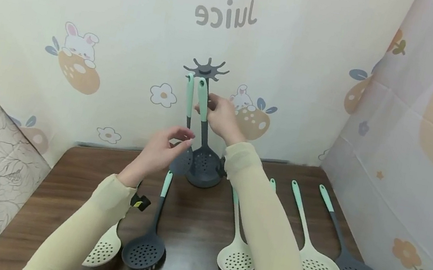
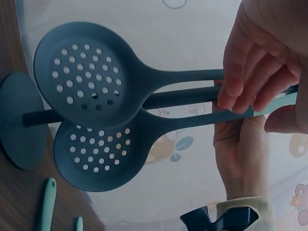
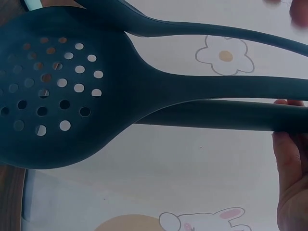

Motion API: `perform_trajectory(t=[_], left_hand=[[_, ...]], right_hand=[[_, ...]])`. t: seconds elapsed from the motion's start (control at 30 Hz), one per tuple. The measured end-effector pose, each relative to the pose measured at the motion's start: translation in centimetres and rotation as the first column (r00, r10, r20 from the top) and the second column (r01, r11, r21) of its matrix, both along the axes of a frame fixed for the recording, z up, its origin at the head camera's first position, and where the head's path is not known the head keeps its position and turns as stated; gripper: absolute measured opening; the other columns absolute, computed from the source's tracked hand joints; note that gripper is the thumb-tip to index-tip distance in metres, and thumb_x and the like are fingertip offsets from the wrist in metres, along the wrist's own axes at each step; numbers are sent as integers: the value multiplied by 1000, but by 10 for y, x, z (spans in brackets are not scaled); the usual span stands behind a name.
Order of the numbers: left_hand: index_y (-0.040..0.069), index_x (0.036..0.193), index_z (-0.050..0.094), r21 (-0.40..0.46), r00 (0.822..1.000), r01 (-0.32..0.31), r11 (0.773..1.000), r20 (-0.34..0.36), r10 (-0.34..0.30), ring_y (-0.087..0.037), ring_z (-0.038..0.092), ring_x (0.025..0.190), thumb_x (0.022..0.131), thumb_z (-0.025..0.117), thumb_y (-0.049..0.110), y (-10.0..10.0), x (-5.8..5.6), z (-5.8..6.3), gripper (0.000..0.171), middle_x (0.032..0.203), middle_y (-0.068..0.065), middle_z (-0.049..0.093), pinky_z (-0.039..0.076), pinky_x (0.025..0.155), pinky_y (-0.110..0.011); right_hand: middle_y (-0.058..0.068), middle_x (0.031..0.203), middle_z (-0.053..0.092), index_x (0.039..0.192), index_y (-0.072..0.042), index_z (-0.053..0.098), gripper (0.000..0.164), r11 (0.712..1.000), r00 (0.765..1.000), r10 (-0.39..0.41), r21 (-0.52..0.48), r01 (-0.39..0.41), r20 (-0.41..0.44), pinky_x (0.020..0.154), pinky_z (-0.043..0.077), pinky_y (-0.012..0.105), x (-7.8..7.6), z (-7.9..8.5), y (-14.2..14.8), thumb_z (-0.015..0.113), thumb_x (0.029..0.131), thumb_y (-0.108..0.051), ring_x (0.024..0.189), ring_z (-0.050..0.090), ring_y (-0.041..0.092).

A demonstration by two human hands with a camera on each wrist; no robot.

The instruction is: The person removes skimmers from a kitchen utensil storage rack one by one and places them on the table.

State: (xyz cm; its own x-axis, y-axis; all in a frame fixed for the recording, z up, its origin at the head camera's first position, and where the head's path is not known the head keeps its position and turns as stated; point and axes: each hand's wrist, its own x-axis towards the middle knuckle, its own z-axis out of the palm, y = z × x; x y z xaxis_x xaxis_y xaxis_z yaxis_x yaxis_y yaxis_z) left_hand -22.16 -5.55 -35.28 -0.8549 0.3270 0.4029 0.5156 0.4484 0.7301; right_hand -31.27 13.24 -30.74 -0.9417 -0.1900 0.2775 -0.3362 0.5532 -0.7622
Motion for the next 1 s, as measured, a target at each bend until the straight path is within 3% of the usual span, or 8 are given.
perform_trajectory(t=[0.1, 0.37, 0.83, 1.0], left_hand=[[12, 126, 61, 18, 1000, -6, 1000, 9, 6, -13, 61, 111, 100, 61, 25, 4, -5, -1, 29, 122, -1, 65, 53, 92, -37], [10, 132, 56, 45, 998, -26, 999, 53, 23, -19, 59, 119, 100, 61, 26, 11, -10, -7, 37, 132, -7, 60, 52, 95, -41], [13, 135, 55, 0, 992, -13, 1000, 123, 13, -16, 56, 122, 99, 61, 30, 20, -13, -9, 40, 131, -2, 61, 46, 101, -46], [15, 135, 54, 33, 992, -7, 999, 128, 3, -15, 57, 119, 100, 61, 30, 23, -17, -11, 39, 127, -1, 62, 47, 99, -46]], right_hand=[[5, 112, 73, 113, -14, 69, 26, 1000, 1000, -2, 3, 2, -7, 95, 44, 53, 0, 0, 0, 68, 96, -34, 110, 66, 22], [-1, 108, 73, 110, -20, 69, 22, 1000, 1000, -13, 15, 13, -1, 95, 45, 53, -2, -2, -1, 68, 95, -35, 112, 65, 21], [-1, 105, 73, 107, -20, 70, 18, 1000, 1000, 4, -3, -4, -25, 96, 45, 56, 1, -4, -1, 66, 96, -33, 110, 66, 23], [1, 106, 73, 107, -18, 69, 18, 1000, 999, 8, -10, -8, -41, 94, 46, 55, 1, -4, 0, 67, 96, -33, 108, 67, 23]])
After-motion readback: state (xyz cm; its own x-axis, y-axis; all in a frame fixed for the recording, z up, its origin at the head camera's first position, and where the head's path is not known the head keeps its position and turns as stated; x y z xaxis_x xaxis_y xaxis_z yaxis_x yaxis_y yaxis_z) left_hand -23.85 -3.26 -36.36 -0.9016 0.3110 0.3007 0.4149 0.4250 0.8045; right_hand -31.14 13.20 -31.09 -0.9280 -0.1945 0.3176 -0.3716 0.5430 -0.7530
